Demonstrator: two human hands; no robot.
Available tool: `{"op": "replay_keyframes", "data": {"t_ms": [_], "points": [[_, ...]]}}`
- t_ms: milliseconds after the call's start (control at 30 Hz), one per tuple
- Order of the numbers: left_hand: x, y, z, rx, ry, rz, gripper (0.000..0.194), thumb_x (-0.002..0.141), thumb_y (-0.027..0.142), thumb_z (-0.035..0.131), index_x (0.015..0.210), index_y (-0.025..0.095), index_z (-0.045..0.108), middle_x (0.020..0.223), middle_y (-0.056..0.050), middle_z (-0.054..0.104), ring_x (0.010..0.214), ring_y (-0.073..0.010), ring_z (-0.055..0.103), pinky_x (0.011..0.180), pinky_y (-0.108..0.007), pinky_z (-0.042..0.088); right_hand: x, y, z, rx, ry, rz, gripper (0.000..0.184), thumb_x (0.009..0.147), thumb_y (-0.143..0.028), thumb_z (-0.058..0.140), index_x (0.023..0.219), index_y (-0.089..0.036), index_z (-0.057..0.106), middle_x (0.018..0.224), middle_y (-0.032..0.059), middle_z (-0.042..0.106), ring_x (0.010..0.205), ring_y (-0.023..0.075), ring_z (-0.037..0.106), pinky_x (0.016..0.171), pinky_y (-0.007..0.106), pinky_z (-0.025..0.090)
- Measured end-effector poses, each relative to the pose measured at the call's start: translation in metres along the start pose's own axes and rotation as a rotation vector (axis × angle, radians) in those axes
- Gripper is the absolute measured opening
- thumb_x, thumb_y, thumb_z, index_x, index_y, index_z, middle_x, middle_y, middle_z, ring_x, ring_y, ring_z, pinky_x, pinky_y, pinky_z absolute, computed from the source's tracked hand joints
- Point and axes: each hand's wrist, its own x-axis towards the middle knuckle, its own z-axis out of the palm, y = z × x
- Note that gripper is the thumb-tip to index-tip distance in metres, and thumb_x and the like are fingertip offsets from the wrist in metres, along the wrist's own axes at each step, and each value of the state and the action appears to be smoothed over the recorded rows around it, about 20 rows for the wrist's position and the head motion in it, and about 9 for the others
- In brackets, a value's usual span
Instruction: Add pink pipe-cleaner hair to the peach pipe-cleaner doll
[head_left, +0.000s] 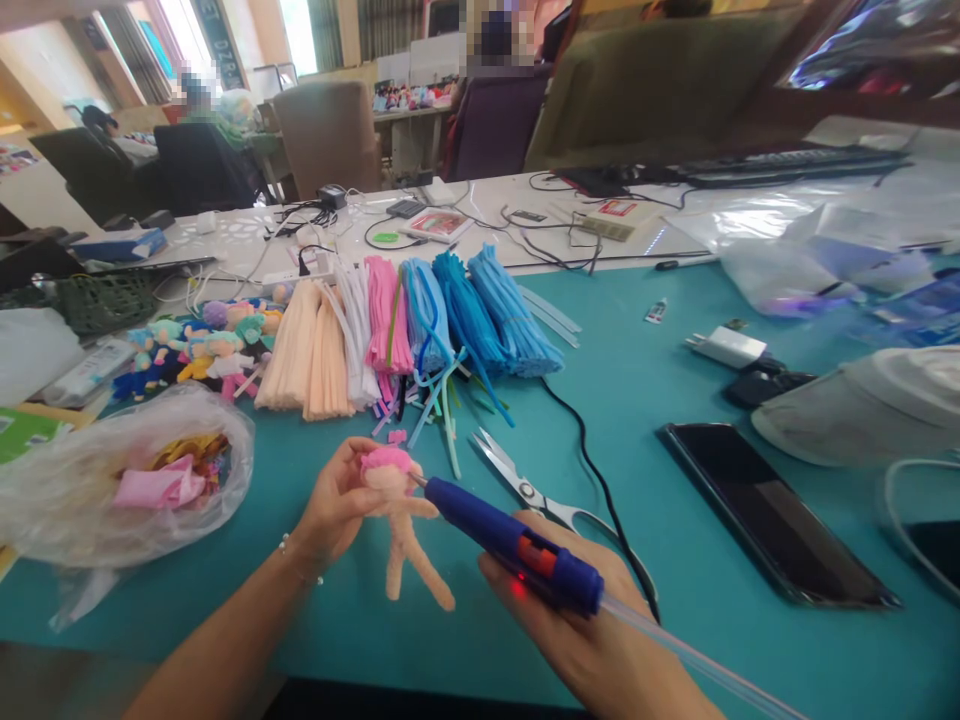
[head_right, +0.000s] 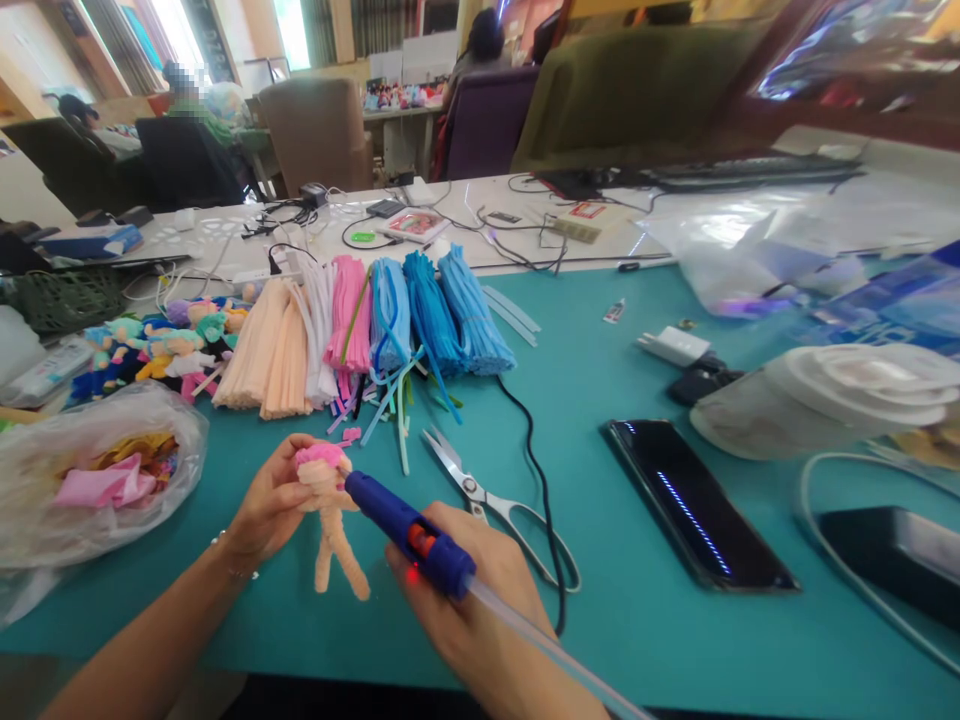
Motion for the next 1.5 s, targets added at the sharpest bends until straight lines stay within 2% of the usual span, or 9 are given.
{"op": "replay_keyframes", "data": {"t_ms": [400,833,967,1167,1333,1500], "points": [[0.001,0.000,-0.002,-0.011,-0.032,0.022,0.040,0.061,0.031,0.080,0.093,0.020,0.058,0.082,-0.003,0.071,0.080,-0.0238,0.069,0.079,-0.039,0.053,-0.001,-0.001,-0.003,-0.022,-0.063,0.034,0.025,0.090,-0.030,0.050,0.066,-0.023,0.047,0.054,-0.0036,0.053,0.047,0.0127,0.048,0.046,0.025,0.035],[0.000,-0.002,-0.003,-0.038,0.021,0.019,0.041,0.058,0.026,0.082,0.092,0.020,0.061,0.082,-0.001,0.069,0.072,-0.0175,0.066,0.068,-0.029,0.050,0.004,-0.014,-0.008,-0.010,-0.116,0.122,0.029,0.092,-0.030,0.047,0.064,-0.023,0.045,0.057,-0.0019,0.053,0.051,0.0137,0.051,0.051,0.026,0.038],[0.001,-0.002,-0.004,-0.040,0.008,0.014,0.041,0.058,0.025,0.082,0.093,0.020,0.061,0.083,-0.001,0.069,0.074,-0.0179,0.066,0.070,-0.030,0.050,0.004,-0.010,-0.007,0.013,-0.127,0.096,0.030,0.090,-0.030,0.050,0.062,-0.023,0.043,0.055,-0.0024,0.052,0.049,0.0132,0.050,0.048,0.026,0.036],[0.001,0.000,-0.003,-0.028,0.006,0.008,0.040,0.059,0.026,0.082,0.092,0.020,0.061,0.082,-0.002,0.069,0.072,-0.0182,0.067,0.070,-0.030,0.051,0.005,-0.013,-0.009,0.006,-0.142,0.136,0.026,0.089,-0.029,0.050,0.064,-0.023,0.046,0.057,-0.0016,0.054,0.052,0.0144,0.051,0.050,0.026,0.038],[0.001,-0.001,-0.001,-0.083,0.032,0.012,0.040,0.056,0.025,0.084,0.090,0.020,0.063,0.080,0.000,0.070,0.069,-0.0149,0.066,0.068,-0.026,0.051,0.007,-0.020,-0.011,0.003,-0.137,0.149,0.026,0.088,-0.027,0.050,0.063,-0.023,0.044,0.057,-0.0018,0.052,0.053,0.0145,0.051,0.052,0.026,0.038],[0.001,-0.001,-0.001,-0.072,0.035,0.011,0.041,0.056,0.027,0.084,0.090,0.020,0.062,0.080,0.000,0.069,0.069,-0.0155,0.065,0.066,-0.026,0.050,0.009,-0.027,-0.014,-0.022,-0.159,0.167,0.027,0.090,-0.025,0.048,0.063,-0.023,0.044,0.057,-0.0021,0.052,0.053,0.0138,0.050,0.053,0.026,0.038]]}}
